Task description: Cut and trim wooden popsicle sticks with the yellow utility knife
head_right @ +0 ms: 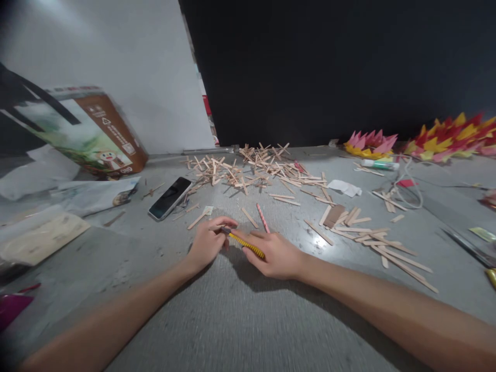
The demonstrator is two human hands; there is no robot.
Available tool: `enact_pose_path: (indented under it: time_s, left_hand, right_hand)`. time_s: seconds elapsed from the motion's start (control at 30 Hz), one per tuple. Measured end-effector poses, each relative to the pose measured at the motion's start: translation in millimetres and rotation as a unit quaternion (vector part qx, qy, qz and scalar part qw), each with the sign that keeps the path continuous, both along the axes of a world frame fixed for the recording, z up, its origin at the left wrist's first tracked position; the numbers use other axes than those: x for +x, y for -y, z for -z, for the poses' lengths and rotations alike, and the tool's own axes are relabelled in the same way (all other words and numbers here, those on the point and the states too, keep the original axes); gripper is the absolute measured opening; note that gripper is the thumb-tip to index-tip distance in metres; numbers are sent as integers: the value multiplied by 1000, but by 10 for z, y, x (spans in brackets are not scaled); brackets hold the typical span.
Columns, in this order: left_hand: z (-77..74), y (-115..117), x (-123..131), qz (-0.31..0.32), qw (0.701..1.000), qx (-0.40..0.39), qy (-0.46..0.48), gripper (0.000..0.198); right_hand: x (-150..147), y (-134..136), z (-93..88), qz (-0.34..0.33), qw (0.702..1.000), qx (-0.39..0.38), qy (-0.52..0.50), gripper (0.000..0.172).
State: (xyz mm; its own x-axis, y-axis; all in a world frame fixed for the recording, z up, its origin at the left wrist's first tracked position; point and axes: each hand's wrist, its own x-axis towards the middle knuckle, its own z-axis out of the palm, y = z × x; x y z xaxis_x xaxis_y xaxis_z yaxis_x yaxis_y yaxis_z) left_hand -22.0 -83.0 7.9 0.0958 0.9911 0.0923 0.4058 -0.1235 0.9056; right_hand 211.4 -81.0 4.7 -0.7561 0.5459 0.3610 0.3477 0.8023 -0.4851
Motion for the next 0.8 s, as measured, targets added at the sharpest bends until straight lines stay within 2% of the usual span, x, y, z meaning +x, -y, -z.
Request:
enact_pose_path:
  time_s: [0.8]
  left_hand:
    - [29,-6,-15,5,1000,4,-3,44]
  right_hand:
    - [-3,1,-9,1,1000,-1,4,59]
